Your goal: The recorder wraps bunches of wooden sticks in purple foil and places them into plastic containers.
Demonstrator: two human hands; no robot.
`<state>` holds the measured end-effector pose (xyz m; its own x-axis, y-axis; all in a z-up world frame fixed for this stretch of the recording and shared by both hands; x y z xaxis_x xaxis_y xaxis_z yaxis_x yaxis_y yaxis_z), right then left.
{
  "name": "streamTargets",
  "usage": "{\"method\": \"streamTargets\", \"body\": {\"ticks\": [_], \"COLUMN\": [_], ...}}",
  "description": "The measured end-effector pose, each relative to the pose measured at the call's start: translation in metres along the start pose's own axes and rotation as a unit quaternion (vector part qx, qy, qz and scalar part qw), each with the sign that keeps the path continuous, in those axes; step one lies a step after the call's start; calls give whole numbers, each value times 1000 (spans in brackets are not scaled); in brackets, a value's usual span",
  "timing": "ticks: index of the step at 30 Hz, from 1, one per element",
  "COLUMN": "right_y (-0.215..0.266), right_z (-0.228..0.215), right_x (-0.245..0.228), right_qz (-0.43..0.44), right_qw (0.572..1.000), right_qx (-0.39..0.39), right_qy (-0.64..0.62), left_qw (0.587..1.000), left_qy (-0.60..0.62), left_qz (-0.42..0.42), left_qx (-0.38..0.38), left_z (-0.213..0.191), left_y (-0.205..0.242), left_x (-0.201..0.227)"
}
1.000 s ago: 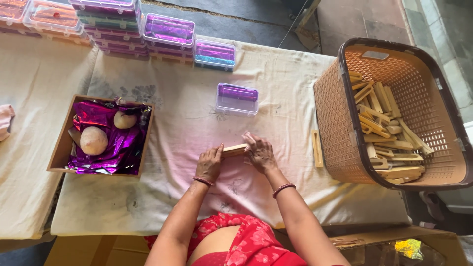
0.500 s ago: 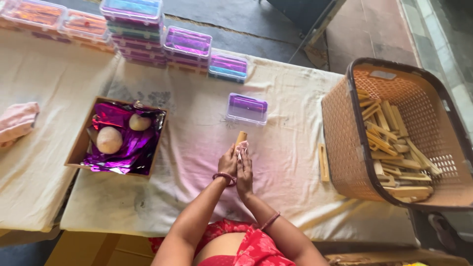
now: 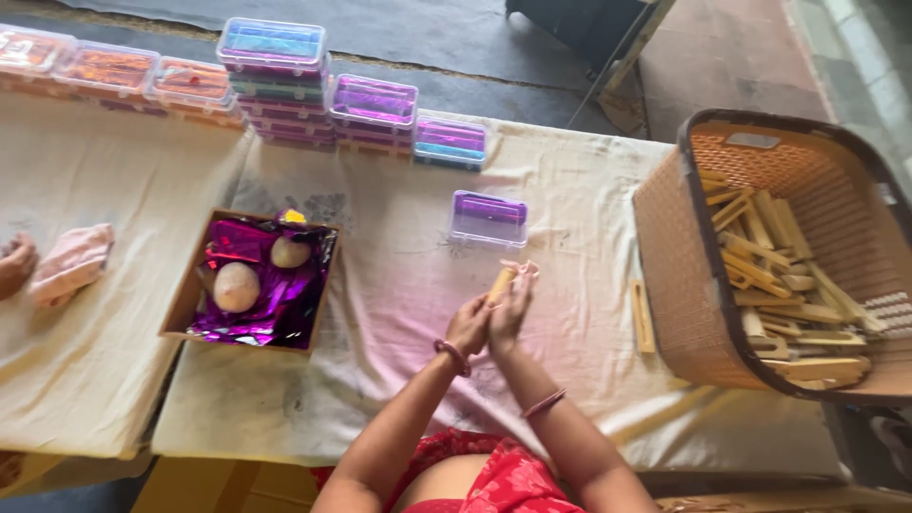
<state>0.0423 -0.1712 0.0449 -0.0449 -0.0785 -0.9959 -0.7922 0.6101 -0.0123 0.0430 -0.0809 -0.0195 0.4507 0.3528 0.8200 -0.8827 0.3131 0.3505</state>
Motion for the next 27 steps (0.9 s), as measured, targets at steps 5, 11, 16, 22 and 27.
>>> {"method": "streamTargets", "body": {"ticks": [5, 11, 16, 22, 27], "right_y": [51, 10, -68, -73, 40], "right_z": [12, 20, -5, -7, 16], "right_x": [-16, -68, -69, -7, -62], "right_qz": [-220, -298, -2, 115, -244], "right_qw": [964, 870, 873, 945, 890], "right_qx": [-97, -90, -260, -266, -175], "right_qy": [116, 383, 413, -155, 344], "left_qw": [964, 988, 968, 985, 931], "left_qy": [245, 115, -143, 117, 360], "left_qz": [28, 25, 149, 45, -15], "left_qx": [-95, -103, -142, -114, -54], "left_z": [15, -25, -8, -26, -4], "left_y": [20, -30, 28, 20, 30], "left_x": [69, 11, 80, 85, 117]}}
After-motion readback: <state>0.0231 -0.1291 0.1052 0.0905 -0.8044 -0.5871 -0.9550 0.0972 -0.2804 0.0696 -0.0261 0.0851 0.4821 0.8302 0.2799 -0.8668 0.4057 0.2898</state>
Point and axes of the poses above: each hand's wrist, its own y-axis away from the middle knuckle, its own z-axis out of the palm, x = y × z, the point moved 3 cm from there along -y, towards the middle knuckle, and after that the axes turned 10 degrees about y, right-handed, at the moved point
